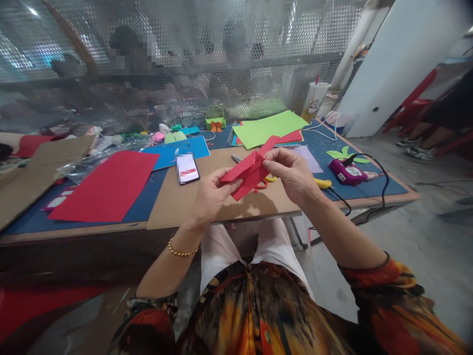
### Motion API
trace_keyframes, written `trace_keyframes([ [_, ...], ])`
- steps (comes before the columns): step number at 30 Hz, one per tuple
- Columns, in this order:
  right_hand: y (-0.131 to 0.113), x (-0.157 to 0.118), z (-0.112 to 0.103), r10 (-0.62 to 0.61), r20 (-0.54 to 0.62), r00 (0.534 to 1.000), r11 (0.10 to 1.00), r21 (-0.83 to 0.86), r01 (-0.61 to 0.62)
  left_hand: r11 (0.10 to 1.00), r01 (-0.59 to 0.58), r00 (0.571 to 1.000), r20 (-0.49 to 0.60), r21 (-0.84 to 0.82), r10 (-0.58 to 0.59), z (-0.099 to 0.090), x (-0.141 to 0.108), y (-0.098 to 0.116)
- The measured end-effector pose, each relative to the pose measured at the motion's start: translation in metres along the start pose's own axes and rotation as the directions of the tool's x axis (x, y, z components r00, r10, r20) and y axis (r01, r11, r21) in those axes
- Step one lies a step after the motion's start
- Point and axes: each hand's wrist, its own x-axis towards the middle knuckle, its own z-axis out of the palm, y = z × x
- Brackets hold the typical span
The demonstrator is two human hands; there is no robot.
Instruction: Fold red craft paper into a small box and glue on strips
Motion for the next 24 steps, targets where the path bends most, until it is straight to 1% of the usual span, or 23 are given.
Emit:
trace_keyframes([
  [4, 0.000, 0.000, -0.004, 0.020, 0.004, 1.000, 0.998, -0.061, -0.020, 0.993, -0.039, 0.999, 0.007, 0.115, 0.038, -0.006, 0.002, 0.002],
  [8, 0.002, 0.000, -0.007, 0.023, 0.014, 1.000, 0.992, -0.121, -0.021, 0.977, -0.079, 0.997, 0.021, 0.198, 0.076, -0.009, 0.003, 0.002],
  [10, 0.003, 0.000, -0.007, 0.017, 0.025, 1.000, 0.994, -0.109, -0.014, 0.975, -0.086, 0.996, 0.027, 0.206, 0.082, -0.009, 0.003, 0.002],
  [13, 0.006, -0.001, -0.006, -0.001, 0.037, 0.999, 0.997, -0.071, 0.004, 0.982, -0.078, 0.996, 0.042, 0.173, 0.072, -0.009, 0.003, 0.002],
  [17, 0.011, 0.000, -0.006, 0.000, 0.016, 1.000, 0.999, -0.050, 0.001, 0.982, -0.068, 0.997, 0.059, 0.174, 0.058, -0.010, 0.005, 0.003],
  [21, 0.022, 0.004, -0.007, 0.004, 0.017, 1.000, 0.995, -0.099, -0.002, 0.979, -0.051, 0.997, 0.066, 0.198, 0.038, -0.014, 0.009, 0.003],
  [24, 0.032, 0.008, -0.008, -0.011, -0.005, 1.000, 0.990, -0.142, 0.010, 0.978, -0.025, 0.996, 0.085, 0.209, 0.008, -0.018, 0.014, -0.001],
])
